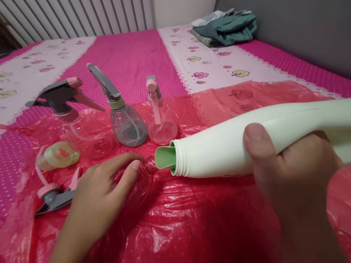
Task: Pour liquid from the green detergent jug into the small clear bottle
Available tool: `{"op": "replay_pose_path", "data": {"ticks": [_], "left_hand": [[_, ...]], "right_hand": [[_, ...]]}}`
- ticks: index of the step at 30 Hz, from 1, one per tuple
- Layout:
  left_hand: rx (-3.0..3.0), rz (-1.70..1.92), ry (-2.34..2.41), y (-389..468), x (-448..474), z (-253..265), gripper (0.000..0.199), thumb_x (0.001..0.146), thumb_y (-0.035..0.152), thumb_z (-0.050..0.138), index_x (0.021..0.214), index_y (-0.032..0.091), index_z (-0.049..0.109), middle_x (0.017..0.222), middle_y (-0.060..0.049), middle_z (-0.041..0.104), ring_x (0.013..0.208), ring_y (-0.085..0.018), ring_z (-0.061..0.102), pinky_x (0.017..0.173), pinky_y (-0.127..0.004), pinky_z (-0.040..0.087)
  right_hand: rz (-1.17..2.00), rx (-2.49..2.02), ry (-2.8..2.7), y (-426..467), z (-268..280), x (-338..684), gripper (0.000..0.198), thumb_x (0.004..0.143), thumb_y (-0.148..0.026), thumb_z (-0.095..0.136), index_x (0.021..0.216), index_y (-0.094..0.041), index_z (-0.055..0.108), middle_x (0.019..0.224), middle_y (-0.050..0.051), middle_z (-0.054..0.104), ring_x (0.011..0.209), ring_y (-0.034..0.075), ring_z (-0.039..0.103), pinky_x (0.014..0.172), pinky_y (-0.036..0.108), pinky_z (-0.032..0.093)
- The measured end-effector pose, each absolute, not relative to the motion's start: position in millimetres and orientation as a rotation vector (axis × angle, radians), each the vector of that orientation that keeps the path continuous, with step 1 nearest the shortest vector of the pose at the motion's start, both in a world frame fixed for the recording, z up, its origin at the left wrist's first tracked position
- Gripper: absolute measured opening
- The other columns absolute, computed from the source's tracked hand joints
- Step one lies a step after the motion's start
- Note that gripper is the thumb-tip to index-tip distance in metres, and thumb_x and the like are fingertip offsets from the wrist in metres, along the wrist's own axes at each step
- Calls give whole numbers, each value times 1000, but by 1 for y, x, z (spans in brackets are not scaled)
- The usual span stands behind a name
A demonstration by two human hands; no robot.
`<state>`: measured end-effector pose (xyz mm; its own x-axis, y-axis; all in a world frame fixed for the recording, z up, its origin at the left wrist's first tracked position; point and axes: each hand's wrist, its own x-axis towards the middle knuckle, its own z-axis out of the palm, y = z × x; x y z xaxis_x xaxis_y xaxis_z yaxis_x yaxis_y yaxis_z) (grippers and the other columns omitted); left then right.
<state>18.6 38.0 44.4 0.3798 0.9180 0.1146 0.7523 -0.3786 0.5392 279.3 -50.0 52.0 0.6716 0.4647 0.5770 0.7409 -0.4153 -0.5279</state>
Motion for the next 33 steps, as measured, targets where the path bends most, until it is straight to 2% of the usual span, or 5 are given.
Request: {"op": "replay_pose_path", "data": {"ticks": [8, 15, 20, 28, 33], "left_hand": [[2229, 577, 1442, 37, 18, 44, 54, 98, 70, 46, 106, 30, 82, 114, -2, 86, 106, -34, 77, 91, -44, 53], [2214, 579, 1463, 37, 17, 44, 53, 96, 69, 46, 105, 31, 82, 112, 0, 86, 103, -33, 78, 90, -43, 52], [2212, 582, 1456, 36, 16, 44, 52, 96, 69, 46, 104, 32, 82, 112, 1, 86, 104, -32, 77, 90, -42, 51], [2217, 579, 1452, 39, 19, 44, 54, 96, 70, 46, 103, 31, 82, 111, 0, 86, 102, -32, 78, 88, -42, 51], [2217, 576, 1459, 39, 19, 43, 54, 96, 70, 46, 104, 31, 83, 112, 0, 86, 103, -32, 78, 89, -42, 52]], "right_hand": [[-348, -2099, -885, -50, 53, 279, 77, 71, -89, 35, 70, -19, 66, 73, 19, 66, 85, 48, 67, 79, 58, 47], [-479, -2052, -945, -50, 45, 282, 85, 76, -97, 28, 68, -21, 65, 66, 14, 63, 72, 38, 64, 69, 47, 43], [-489, -2045, -955, -49, 45, 282, 88, 76, -99, 26, 68, -21, 65, 66, 15, 62, 70, 37, 63, 68, 46, 42], [-365, -2090, -866, -50, 50, 281, 86, 69, -98, 31, 71, -20, 67, 73, 19, 66, 86, 49, 68, 80, 61, 47], [-340, -2106, -848, -50, 51, 280, 82, 67, -96, 32, 69, -21, 65, 72, 19, 65, 85, 49, 67, 80, 62, 47]]}}
